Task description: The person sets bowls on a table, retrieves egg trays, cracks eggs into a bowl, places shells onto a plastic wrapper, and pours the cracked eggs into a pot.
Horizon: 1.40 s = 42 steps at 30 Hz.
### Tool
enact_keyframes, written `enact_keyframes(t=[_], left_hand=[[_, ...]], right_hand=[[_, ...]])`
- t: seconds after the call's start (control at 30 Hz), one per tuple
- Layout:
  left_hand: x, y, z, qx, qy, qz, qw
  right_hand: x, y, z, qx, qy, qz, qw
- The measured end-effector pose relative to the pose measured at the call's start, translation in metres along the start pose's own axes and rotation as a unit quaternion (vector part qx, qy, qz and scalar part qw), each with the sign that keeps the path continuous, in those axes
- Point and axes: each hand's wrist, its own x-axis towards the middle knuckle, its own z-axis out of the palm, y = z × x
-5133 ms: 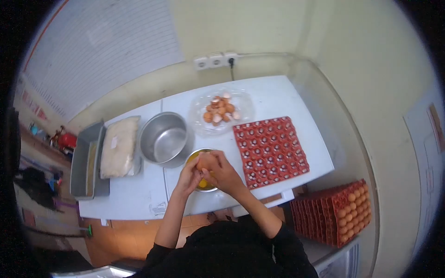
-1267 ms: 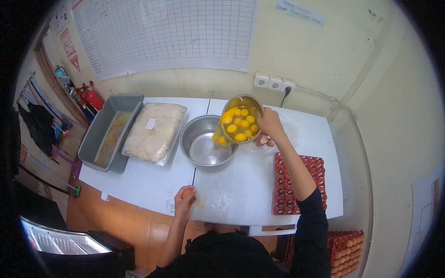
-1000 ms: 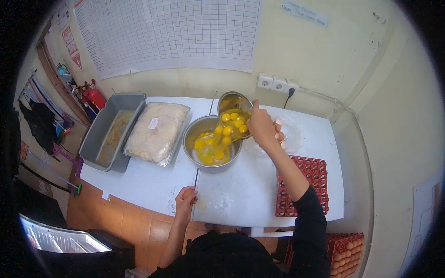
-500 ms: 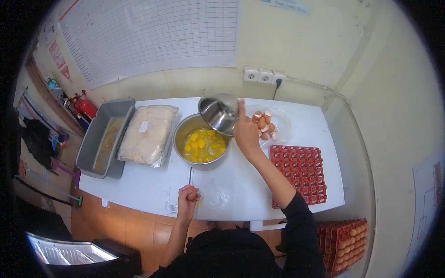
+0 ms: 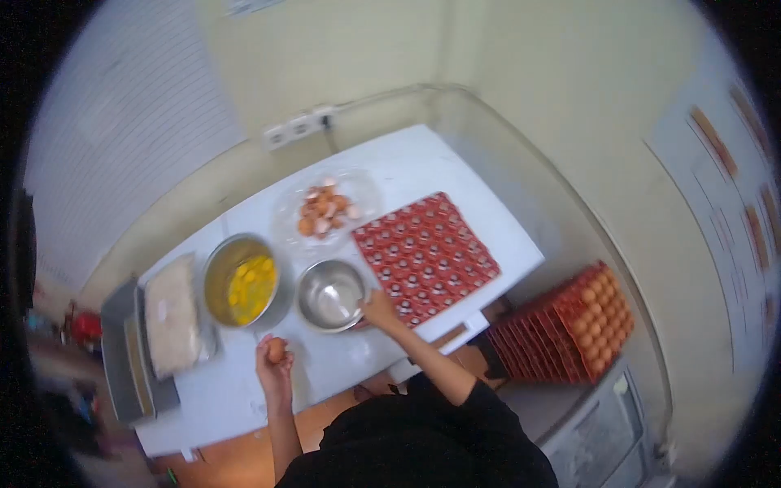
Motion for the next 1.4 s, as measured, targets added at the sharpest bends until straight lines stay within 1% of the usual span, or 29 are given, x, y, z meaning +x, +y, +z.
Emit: enact_keyframes(t=[0.03,0.07,0.13,0.17,0.2,0.23,0.3,0.37,0.4,0.43,0.47,0.5,0.53,0.57,0.6,0.63,0.67,0.73,0.77,0.8,0.87,0.9,0.93,1.0,1.03,1.13,1.27,1.33,1.4], left_hand=[[0.002,0.003,0.012,-0.005,-0.004,0.006,1.000],[0.006,0.005,0.017,0.005,-0.031,-0.001,0.999],[0.014,0.005,0.039,0.021,-0.058,-0.008,0.998],[0.017,0.001,0.051,0.031,-0.089,-0.032,0.995],[0.020,-0.002,0.063,0.024,-0.082,-0.027,0.996],[0.024,-0.007,0.074,0.016,-0.070,-0.018,0.997],[0.031,-0.017,0.093,0.042,-0.130,-0.034,0.990],[0.031,-0.026,0.114,0.097,-0.188,-0.044,0.976],[0.031,-0.038,0.126,0.100,-0.200,-0.050,0.973],[0.032,-0.055,0.139,0.156,-0.238,-0.060,0.957],[0.028,-0.069,0.155,0.212,-0.274,-0.069,0.936],[0.016,-0.083,0.184,0.234,-0.301,-0.103,0.919],[0.003,-0.097,0.216,0.254,-0.326,-0.136,0.900],[0.001,-0.118,0.241,0.302,-0.392,-0.170,0.852],[0.000,-0.145,0.265,0.347,-0.456,-0.201,0.795],[-0.006,-0.174,0.295,0.355,-0.504,-0.224,0.755],[-0.016,-0.202,0.323,0.363,-0.549,-0.245,0.712],[-0.042,-0.258,0.371,0.333,-0.604,-0.216,0.691],[-0.042,-0.303,0.389,0.342,-0.612,-0.227,0.675],[-0.040,-0.348,0.404,0.353,-0.620,-0.239,0.659],[-0.049,-0.384,0.438,0.387,-0.629,-0.252,0.626],[-0.053,-0.398,0.451,0.419,-0.629,-0.262,0.599],[-0.056,-0.407,0.462,0.422,-0.635,-0.266,0.591],[-0.064,-0.419,0.483,0.428,-0.650,-0.309,0.546],[-0.071,-0.419,0.490,0.443,-0.648,-0.287,0.548],[-0.075,-0.421,0.513,0.478,-0.636,-0.283,0.535],[-0.078,-0.432,0.526,0.526,-0.632,-0.237,0.517],[-0.077,-0.431,0.525,0.525,-0.644,-0.204,0.518],[-0.074,-0.423,0.527,0.505,-0.655,-0.214,0.519]], right_hand=[[-0.011,-0.013,0.002,0.114,-0.039,0.049,0.992],[-0.030,-0.041,-0.011,0.149,-0.081,0.049,0.984],[-0.046,-0.052,-0.013,0.315,-0.125,0.167,0.926],[-0.057,-0.063,-0.025,0.280,-0.120,0.163,0.939],[-0.066,-0.071,-0.038,0.242,-0.121,0.159,0.950],[-0.073,-0.069,-0.055,0.252,-0.095,0.162,0.949],[-0.090,-0.057,-0.092,0.181,-0.005,0.080,0.980],[-0.097,0.011,-0.135,0.162,0.194,-0.023,0.967],[-0.118,0.027,-0.170,0.111,0.347,-0.058,0.930],[-0.141,0.048,-0.209,-0.065,0.482,0.010,0.874],[-0.176,0.054,-0.248,-0.099,0.560,0.024,0.822],[-0.207,0.074,-0.279,-0.132,0.643,0.108,0.747],[-0.238,0.075,-0.308,-0.203,0.720,0.076,0.659],[-0.273,0.102,-0.336,-0.294,0.724,0.173,0.600],[-0.301,0.132,-0.354,-0.299,0.733,0.266,0.550],[-0.322,0.152,-0.369,-0.275,0.719,0.351,0.534],[-0.337,0.174,-0.381,-0.272,0.724,0.354,0.525],[-0.358,0.218,-0.405,-0.221,0.689,0.382,0.575],[-0.362,0.246,-0.415,-0.215,0.716,0.298,0.594],[-0.365,0.251,-0.423,-0.214,0.721,0.302,0.586],[-0.358,0.253,-0.431,-0.120,0.717,0.288,0.623],[-0.357,0.253,-0.433,-0.092,0.725,0.285,0.620],[-0.356,0.258,-0.433,-0.090,0.729,0.293,0.612],[-0.354,0.268,-0.438,-0.033,0.735,0.291,0.612],[-0.353,0.265,-0.439,-0.018,0.744,0.286,0.604],[-0.348,0.256,-0.438,-0.027,0.756,0.315,0.573],[-0.345,0.256,-0.430,-0.002,0.788,0.284,0.546],[-0.349,0.256,-0.433,0.020,0.789,0.270,0.552],[-0.350,0.250,-0.432,0.044,0.787,0.261,0.557]])
